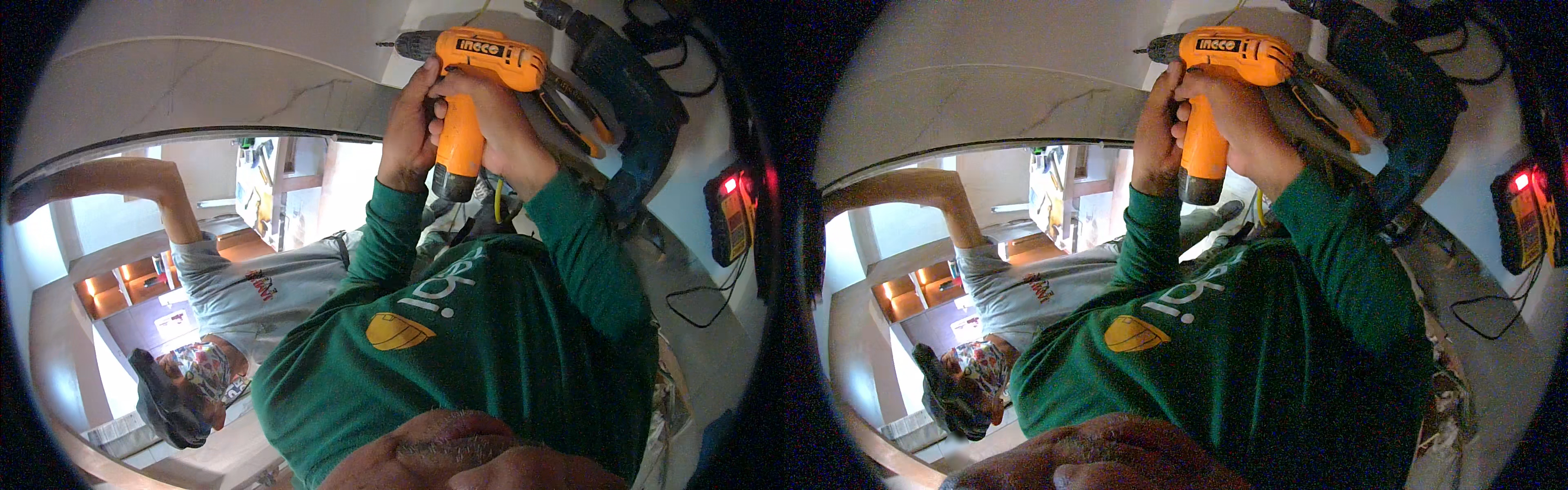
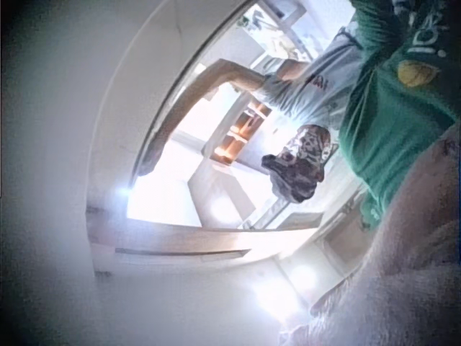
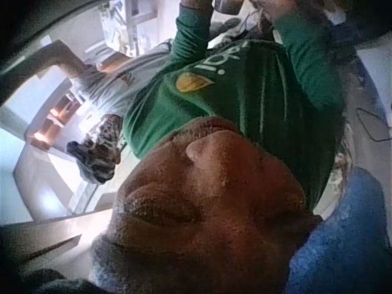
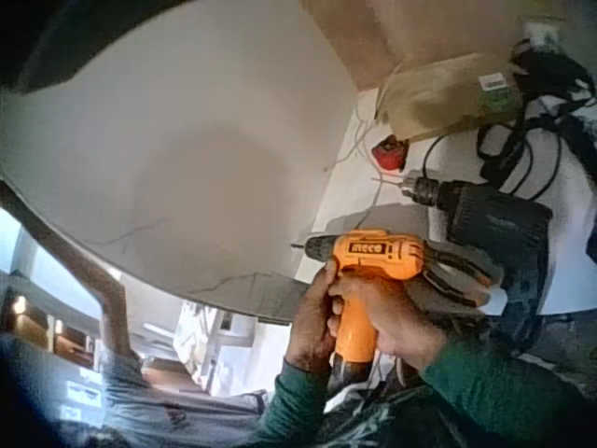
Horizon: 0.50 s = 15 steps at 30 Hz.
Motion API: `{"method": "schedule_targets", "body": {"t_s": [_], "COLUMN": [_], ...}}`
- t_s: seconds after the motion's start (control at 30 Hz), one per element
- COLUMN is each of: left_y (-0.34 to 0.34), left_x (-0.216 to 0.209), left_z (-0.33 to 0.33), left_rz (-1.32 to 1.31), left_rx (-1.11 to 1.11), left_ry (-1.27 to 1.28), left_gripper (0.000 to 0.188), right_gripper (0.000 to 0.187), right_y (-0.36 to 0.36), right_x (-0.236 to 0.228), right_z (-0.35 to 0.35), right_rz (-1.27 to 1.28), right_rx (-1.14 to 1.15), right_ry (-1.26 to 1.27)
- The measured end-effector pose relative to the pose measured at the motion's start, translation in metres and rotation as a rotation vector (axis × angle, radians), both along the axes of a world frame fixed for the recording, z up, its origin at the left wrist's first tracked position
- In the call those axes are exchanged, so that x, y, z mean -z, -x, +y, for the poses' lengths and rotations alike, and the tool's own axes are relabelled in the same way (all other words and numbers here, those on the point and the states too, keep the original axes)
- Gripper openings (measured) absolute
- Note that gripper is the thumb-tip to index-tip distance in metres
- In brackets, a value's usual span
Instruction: The person assembles a cabinet by positioning a large white panel, cutting a yellow wire with pliers, and using a cordless drill to fasten the panel to the frame. They also handle a small white plastic piece and a metal bracket during the process.
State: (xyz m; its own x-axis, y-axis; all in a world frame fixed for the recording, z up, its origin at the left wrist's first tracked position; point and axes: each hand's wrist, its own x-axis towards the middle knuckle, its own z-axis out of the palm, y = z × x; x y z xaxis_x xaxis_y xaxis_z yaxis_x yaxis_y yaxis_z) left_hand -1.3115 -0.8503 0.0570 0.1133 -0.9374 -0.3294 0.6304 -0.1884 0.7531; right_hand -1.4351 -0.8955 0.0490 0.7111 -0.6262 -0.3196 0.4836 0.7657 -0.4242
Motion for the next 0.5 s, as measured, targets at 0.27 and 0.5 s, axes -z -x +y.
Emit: {"method": "schedule_targets", "body": {"t_s": [0.27, 0.5], "left_y": [-0.016, -0.034], "left_x": [0.016, 0.011], "left_z": [0.035, 0.059], "left_rz": [-0.17, -1.951], "left_rx": [-0.124, -0.62], "left_ry": [0.141, 0.338], "left_gripper": [0.035, 0.035], "right_gripper": [0.02, 0.026], "right_y": [-0.005, -0.002], "right_x": [0.018, 0.005], "right_z": [-0.001, 0.007], "right_rz": [-0.081, 0.088], "right_rx": [-0.053, -0.038], "right_ry": [0.063, 0.066]}}
